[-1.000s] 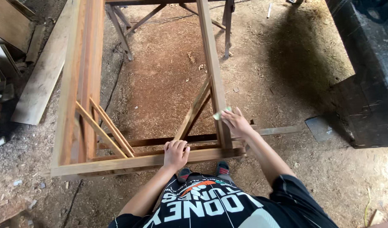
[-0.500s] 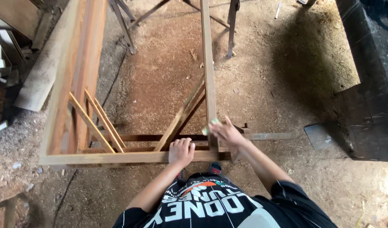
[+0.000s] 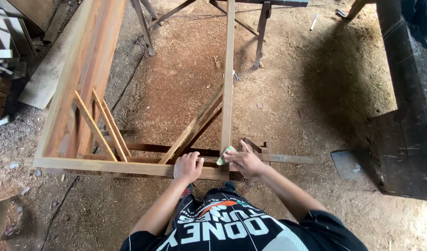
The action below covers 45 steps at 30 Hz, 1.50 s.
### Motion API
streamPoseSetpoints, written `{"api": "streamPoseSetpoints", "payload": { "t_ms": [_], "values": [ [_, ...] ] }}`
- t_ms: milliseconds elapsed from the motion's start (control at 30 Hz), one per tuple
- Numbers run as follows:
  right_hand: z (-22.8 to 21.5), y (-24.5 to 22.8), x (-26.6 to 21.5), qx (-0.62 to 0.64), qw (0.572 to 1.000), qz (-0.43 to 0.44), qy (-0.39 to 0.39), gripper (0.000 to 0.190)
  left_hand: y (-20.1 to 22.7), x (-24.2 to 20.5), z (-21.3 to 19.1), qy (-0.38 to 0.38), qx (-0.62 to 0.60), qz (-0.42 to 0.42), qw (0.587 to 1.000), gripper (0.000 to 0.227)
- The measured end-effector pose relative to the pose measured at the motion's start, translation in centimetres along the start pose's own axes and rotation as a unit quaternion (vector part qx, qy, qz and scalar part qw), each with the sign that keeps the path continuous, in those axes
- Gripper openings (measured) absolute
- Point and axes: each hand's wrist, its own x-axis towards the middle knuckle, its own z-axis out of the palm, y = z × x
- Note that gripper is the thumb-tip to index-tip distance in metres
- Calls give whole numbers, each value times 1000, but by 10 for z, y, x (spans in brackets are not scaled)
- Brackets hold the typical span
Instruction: The person uses a small piece of sandpaper to smooth the edges and inner surfaces of a large rectangular wooden frame, moving around the frame to sand different sections.
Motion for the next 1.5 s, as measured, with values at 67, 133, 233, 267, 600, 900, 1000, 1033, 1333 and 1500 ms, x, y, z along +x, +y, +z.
{"api": "streamPoseSetpoints", "payload": {
  "t_ms": [67,133,233,267,600,900,1000,1033,1333,1500],
  "values": [
    [0,17,17,-14,995,-62,76,45,1,-2,3,-1,3,0,1000,33],
    [-5,33,40,-16,998,-34,59,43,0,1,4,3,0,1,1000,33],
    [1,38,48,-1,998,2,66,42,1,0,4,13,13,-13,1000,32],
    [2,38,51,5,997,9,75,42,0,8,2,27,7,-4,1000,32],
    [-1,15,18,-15,999,30,-1,40,0,0,0,-4,-17,1,1000,31],
    [22,0,36,-19,996,70,53,39,1,0,-4,-29,-19,24,999,31],
    [47,-12,6,-32,992,109,53,48,-1,0,-6,-47,-31,25,998,29],
    [54,-10,2,-47,991,114,56,49,-2,0,-6,-51,-34,28,998,29],
    [56,19,72,-46,959,206,189,43,-7,-4,5,-16,-16,53,998,31],
    [109,-20,30,-7,951,185,249,39,-9,-1,5,5,-51,66,996,32]
  ]
}}
